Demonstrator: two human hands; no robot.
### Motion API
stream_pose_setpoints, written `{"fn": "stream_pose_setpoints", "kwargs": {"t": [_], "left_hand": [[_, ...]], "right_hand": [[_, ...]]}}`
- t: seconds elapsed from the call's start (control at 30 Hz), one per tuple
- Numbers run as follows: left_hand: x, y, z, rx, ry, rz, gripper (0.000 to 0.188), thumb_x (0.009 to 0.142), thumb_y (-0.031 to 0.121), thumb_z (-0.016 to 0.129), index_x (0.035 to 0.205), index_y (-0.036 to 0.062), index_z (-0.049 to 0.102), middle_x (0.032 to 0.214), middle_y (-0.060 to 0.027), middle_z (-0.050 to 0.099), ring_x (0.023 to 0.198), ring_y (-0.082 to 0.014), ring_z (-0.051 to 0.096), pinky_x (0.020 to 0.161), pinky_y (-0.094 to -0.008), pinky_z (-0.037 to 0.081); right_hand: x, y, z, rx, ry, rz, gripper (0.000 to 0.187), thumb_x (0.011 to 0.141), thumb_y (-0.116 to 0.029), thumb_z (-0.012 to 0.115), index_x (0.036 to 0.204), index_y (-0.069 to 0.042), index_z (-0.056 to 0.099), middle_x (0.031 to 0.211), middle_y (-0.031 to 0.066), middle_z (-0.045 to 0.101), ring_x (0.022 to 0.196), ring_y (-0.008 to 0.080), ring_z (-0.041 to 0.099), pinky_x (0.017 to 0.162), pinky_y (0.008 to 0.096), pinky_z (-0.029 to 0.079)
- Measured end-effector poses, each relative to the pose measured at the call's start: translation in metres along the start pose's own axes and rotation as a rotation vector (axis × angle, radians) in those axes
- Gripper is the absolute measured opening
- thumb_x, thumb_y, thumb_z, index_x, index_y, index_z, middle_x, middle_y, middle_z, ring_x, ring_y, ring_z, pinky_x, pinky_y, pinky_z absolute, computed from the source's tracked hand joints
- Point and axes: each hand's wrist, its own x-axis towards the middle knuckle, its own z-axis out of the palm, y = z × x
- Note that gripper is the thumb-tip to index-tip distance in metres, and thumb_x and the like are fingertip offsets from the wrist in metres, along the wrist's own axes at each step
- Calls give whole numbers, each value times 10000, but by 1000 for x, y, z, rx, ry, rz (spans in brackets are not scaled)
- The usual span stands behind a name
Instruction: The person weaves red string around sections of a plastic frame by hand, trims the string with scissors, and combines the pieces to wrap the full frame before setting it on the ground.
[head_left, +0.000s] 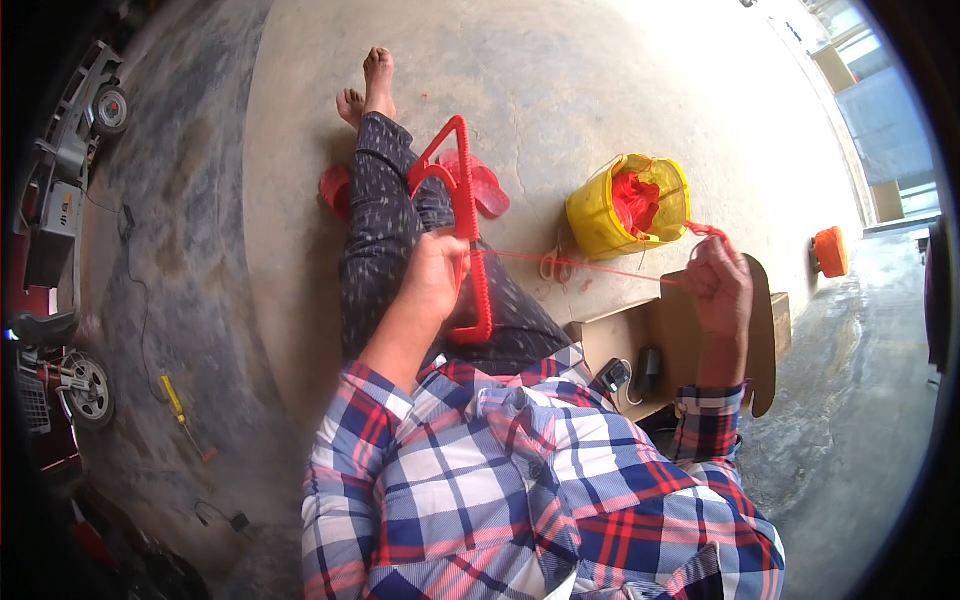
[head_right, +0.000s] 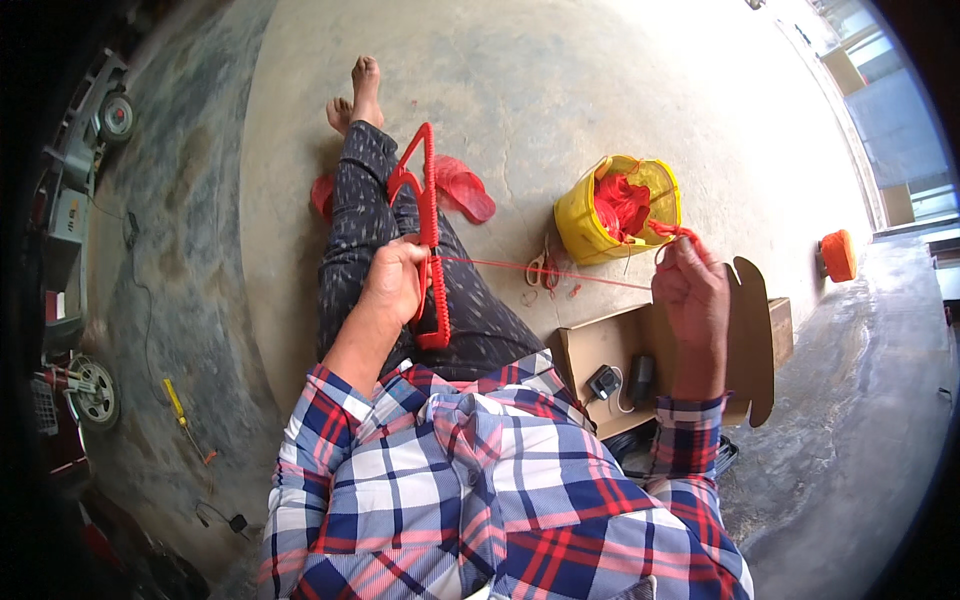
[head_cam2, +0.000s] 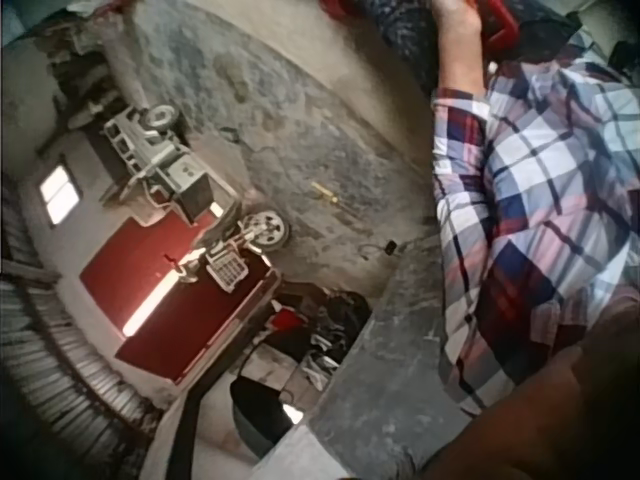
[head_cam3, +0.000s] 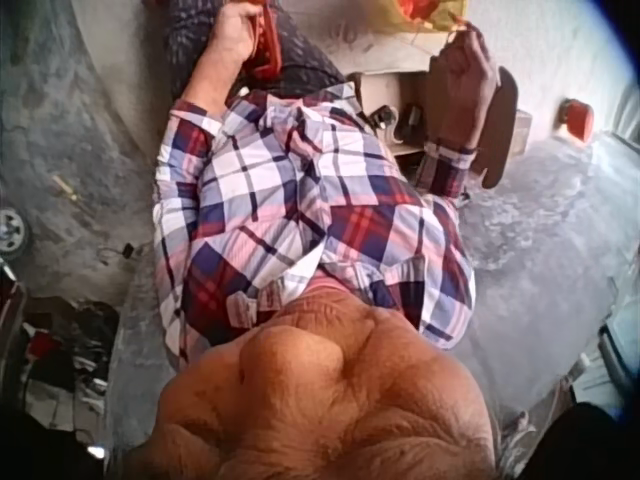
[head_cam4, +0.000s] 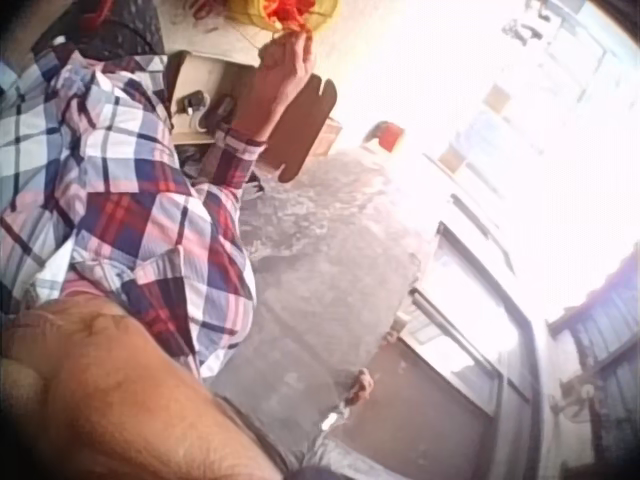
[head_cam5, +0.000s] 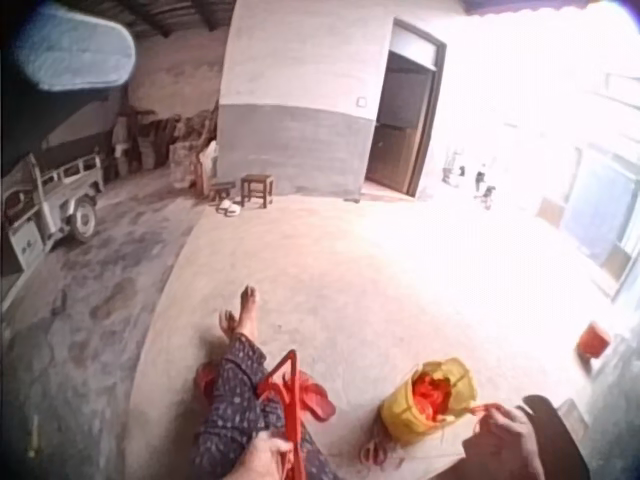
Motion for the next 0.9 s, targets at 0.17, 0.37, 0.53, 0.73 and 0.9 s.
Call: {"fn": "stream_pose_setpoints", "kwargs": {"t": [0.17,0.37,0.53,0.73,0.9], "left_hand": [[-9,-1,14,29,99,68,380,665,-30,507,1043,16,510,921,-94,601,754,-209,586,709,-311,501],[-30,0,39,386,347,362,310,775,25,618,1069,21,520,922,-75,536,789,-137,547,722,-272,485],[-71,8,67,1065,-64,383,209,795,68,697,986,15,630,755,-44,608,696,-109,588,651,-268,491],[-75,34,75,852,185,646,72,822,21,648,892,3,651,836,-94,643,780,-190,635,690,-284,499],[-70,41,35,1624,171,779,132,737,-14,645,862,29,654,849,-149,595,746,-313,626,683,-373,512]], "right_hand": [[13,51,-13,-5,66,160,190,970,-188,494,820,-79,532,575,-87,362,426,-3,253,391,171,203],[23,92,-1,81,12,338,228,978,-249,476,814,-99,525,570,-82,335,435,20,270,388,192,215],[-1,101,79,66,-411,472,262,975,-288,476,878,-71,587,630,-18,535,497,77,437,476,209,338],[22,104,111,53,-686,476,245,971,-280,496,1024,-56,578,601,-57,469,500,38,407,452,189,309],[66,136,100,-179,-513,278,112,887,-151,624,936,-51,640,722,-41,544,681,57,516,606,201,420]]}}
